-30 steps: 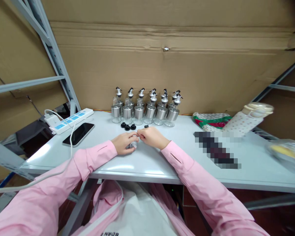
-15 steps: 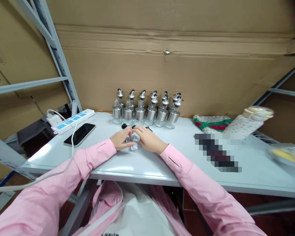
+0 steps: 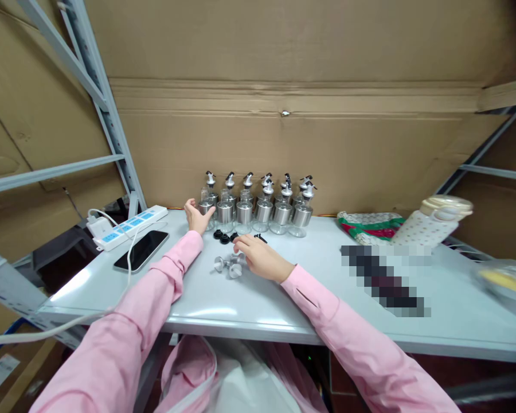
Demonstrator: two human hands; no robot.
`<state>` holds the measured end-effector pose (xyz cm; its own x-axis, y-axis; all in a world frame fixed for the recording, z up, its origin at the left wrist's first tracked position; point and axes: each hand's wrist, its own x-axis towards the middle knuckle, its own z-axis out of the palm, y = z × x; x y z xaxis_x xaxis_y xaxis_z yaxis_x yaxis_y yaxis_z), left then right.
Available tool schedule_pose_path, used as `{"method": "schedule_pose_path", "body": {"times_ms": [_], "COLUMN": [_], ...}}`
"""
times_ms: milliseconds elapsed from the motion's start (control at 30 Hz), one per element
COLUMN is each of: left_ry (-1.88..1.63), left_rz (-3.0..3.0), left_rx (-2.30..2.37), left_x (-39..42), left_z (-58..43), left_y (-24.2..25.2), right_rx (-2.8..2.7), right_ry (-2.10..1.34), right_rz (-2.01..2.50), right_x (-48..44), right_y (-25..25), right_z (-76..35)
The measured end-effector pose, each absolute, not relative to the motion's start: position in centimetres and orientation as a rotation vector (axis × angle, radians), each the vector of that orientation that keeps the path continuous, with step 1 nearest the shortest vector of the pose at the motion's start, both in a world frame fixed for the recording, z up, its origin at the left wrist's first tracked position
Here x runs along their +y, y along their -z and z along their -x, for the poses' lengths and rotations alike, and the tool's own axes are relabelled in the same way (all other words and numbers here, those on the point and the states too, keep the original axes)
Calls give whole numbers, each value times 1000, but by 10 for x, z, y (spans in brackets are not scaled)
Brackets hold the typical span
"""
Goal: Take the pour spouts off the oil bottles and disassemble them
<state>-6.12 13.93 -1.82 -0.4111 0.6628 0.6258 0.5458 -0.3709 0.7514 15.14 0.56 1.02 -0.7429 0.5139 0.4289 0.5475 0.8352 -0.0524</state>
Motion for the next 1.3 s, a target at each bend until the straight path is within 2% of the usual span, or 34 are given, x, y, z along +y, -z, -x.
{"method": "schedule_pose_path", "body": {"times_ms": [200,300,567,733,1033,1300], "left_ry": [-1643,-1648,-1740,-1310,-1126,-1204], "left_rz": [-1571,-1530,-1449,-1632,-1715,-1761], "left_rx": [1518,1540,1713,1864,1965,1943], "left_x": [144,141,165,191,203,200], "left_z": [62,61,52,55,57,52], "left_y": [24,19,-52,-86,-92,-91], "right_rx": [-2557,-2581,-2689,-2717,-2736,-2730], "right_ry": [-64,-166,-161,-130,-45,-42], "right_rz": [762,728,812,801,805,782], "right_x": [-2,-6,-8,-10,-11,-12], "right_y": [-18,-19,-7,-6,-2,-4], "right_z": [-150,-148,-142,-137,-133,-133]}}
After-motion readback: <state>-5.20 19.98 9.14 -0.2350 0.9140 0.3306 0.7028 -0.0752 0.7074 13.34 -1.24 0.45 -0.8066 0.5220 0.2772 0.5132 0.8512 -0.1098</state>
